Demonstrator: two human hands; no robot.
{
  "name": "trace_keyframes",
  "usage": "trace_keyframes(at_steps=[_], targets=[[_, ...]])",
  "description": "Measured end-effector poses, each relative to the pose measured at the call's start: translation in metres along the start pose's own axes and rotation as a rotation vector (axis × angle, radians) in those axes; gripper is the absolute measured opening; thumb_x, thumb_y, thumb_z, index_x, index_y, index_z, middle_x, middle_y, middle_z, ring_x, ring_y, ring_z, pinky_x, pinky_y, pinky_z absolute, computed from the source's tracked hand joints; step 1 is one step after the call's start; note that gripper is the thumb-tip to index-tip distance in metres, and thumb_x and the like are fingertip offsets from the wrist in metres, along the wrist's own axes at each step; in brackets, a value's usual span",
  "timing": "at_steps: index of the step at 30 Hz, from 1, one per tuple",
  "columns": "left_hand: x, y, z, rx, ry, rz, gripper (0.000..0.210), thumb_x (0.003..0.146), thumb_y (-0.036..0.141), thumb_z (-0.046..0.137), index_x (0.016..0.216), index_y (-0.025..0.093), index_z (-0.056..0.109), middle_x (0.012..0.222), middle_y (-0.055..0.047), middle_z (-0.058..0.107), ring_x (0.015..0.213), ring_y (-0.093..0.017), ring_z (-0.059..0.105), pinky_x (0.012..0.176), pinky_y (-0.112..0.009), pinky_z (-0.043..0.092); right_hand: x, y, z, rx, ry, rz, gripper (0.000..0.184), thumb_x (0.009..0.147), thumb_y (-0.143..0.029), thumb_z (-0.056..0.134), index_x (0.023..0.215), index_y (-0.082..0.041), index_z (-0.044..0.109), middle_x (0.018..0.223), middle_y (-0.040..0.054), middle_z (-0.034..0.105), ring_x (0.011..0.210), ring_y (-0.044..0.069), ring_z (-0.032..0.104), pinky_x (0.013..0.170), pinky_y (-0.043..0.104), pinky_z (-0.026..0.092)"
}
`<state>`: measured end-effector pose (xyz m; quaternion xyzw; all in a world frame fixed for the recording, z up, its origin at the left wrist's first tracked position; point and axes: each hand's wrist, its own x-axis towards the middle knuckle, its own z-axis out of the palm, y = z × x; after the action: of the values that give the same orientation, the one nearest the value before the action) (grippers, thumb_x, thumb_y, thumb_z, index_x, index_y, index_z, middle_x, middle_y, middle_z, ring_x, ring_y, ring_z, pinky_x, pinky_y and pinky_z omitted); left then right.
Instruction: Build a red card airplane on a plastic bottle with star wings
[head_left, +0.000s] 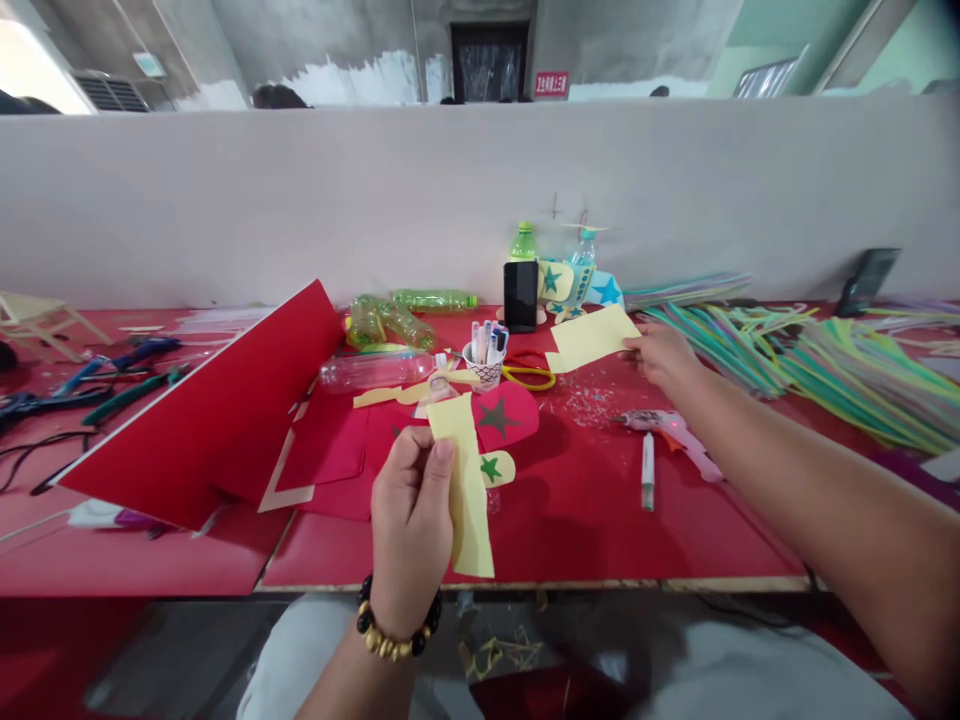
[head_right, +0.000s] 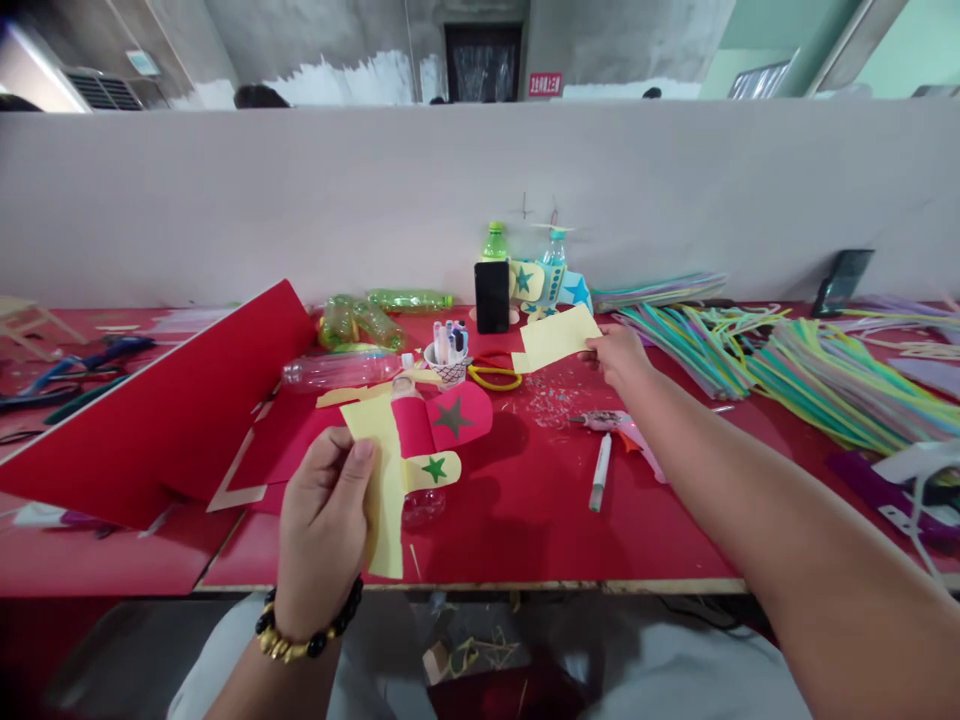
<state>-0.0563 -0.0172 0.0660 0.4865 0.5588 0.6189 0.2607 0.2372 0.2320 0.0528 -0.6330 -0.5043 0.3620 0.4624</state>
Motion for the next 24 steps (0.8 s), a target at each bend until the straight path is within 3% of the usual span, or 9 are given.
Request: trace_keyframes(at_steps=[3, 6, 11, 15, 19, 24], targets=[[0.001, -0.001, -0.001, -0.024, 0.012, -0.02, 0.023, 0.094, 0.035, 0.055, 0.077, 0.021, 0.049, 0.068, 0.004, 0.042, 0.06, -0.01, 0.037, 0.053, -0.019, 0.034, 0.012, -0.011, 0.027, 0.029, -0.046, 0.053, 0.036, 0.092, -0.035, 0.058, 0.123, -0.016, 0.056, 0.122, 0.0092, 0.059, 0.103, 0.021, 0.061, 0.086, 0.043, 0.053], [0.002, -0.001, -0.002, -0.069, 0.012, -0.047, 0.021, 0.094, 0.035, 0.055, 0.08, 0.021, 0.05, 0.069, 0.004, 0.045, 0.06, -0.009, 0.042, 0.053, -0.018, 0.037, 0.019, -0.033, 0.056, 0.052, -0.096, 0.0, 0.035, 0.092, -0.034, 0.057, 0.122, -0.016, 0.056, 0.118, 0.0085, 0.061, 0.098, 0.02, 0.063, 0.081, 0.04, 0.055], [0.004, -0.002, -0.006, -0.047, 0.021, -0.075, 0.02, 0.094, 0.037, 0.056, 0.082, 0.021, 0.052, 0.07, 0.004, 0.049, 0.06, -0.009, 0.042, 0.053, -0.017, 0.039, 0.024, -0.073, 0.105, 0.022, -0.237, -0.135, 0.032, 0.092, -0.013, 0.053, 0.124, -0.018, 0.052, 0.083, 0.0, 0.064, 0.065, 0.009, 0.064, 0.062, 0.023, 0.053], [0.004, -0.003, -0.005, -0.056, 0.006, -0.082, 0.017, 0.094, 0.036, 0.055, 0.085, 0.022, 0.054, 0.071, 0.003, 0.052, 0.06, -0.009, 0.045, 0.053, -0.016, 0.041, 0.027, -0.08, 0.138, -0.106, -0.334, -0.15, 0.03, 0.095, -0.024, 0.053, 0.124, -0.017, 0.053, 0.1, 0.0035, 0.065, 0.079, 0.013, 0.066, 0.07, 0.029, 0.056], [0.003, -0.004, -0.003, -0.113, -0.029, -0.127, 0.014, 0.093, 0.036, 0.056, 0.091, 0.024, 0.052, 0.071, 0.003, 0.053, 0.059, -0.01, 0.048, 0.052, -0.017, 0.042, 0.029, -0.062, 0.149, -0.362, -0.401, -0.102, 0.036, 0.092, -0.035, 0.058, 0.122, -0.016, 0.056, 0.122, 0.0091, 0.059, 0.102, 0.021, 0.062, 0.085, 0.042, 0.054], [0.001, -0.001, -0.002, -0.17, -0.044, -0.176, 0.018, 0.092, 0.036, 0.057, 0.097, 0.027, 0.043, 0.062, 0.006, 0.05, 0.048, -0.01, 0.042, 0.042, -0.017, 0.033, 0.018, -0.036, 0.137, -0.661, -0.471, -0.136, 0.032, 0.092, -0.035, 0.057, 0.12, -0.018, 0.058, 0.123, 0.0083, 0.059, 0.104, 0.022, 0.061, 0.087, 0.041, 0.053]])
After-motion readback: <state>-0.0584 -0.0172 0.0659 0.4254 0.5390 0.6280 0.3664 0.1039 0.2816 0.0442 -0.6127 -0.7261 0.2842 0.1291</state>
